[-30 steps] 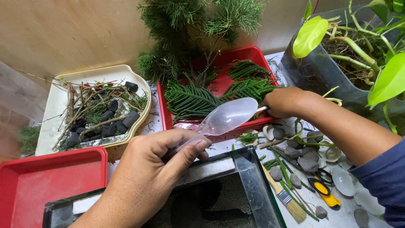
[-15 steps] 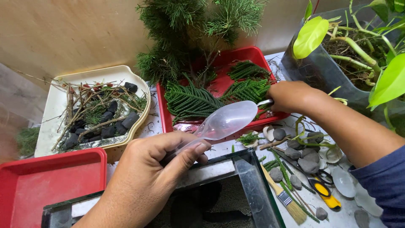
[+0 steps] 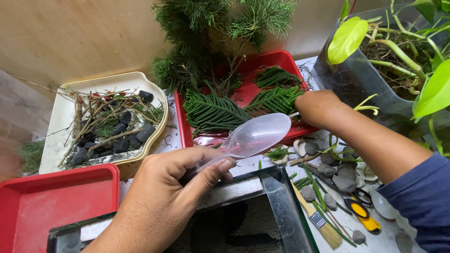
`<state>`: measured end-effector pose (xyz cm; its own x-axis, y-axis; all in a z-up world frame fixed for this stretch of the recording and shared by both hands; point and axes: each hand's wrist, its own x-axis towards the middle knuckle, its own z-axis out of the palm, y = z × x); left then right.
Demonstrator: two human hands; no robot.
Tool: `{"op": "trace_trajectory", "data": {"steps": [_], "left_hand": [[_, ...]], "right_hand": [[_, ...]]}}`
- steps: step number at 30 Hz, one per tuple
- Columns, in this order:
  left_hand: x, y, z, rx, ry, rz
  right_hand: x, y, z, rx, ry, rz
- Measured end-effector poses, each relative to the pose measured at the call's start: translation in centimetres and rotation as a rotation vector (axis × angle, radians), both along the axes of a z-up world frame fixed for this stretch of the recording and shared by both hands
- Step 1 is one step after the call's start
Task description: Decorating a small aquarium with sand, stones, and shells using hands and tools
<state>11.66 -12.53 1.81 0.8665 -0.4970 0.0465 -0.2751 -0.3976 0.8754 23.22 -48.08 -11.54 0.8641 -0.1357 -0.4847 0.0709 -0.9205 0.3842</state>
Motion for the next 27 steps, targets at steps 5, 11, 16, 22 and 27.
{"op": "trace_trajectory", "data": {"steps": [5, 11, 16, 22, 27], "left_hand": [[-0.1, 0.0, 0.1, 0.0, 0.019, 0.009], [0.0, 0.0, 0.1, -0.01, 0.004, 0.0], [0.0, 0.1, 0.0, -0.007, 0.011, -0.001], [0.0, 0.1, 0.0, 0.009, 0.017, 0.009], [0.0, 0.1, -0.1, -0.01, 0.002, 0.003]], "right_hand": [[-0.2, -0.1, 2.5, 0.081, 0.016, -0.093], [-0.7, -0.7, 3.1, 0.084, 0.014, -0.115], [-0.9, -1.3, 2.1, 0.065, 0.027, -0.09], [-1.0, -1.0, 0.7, 0.003, 0.011, -0.004], [-0.8, -1.2, -0.9, -0.041, -0.037, 0.073]]}}
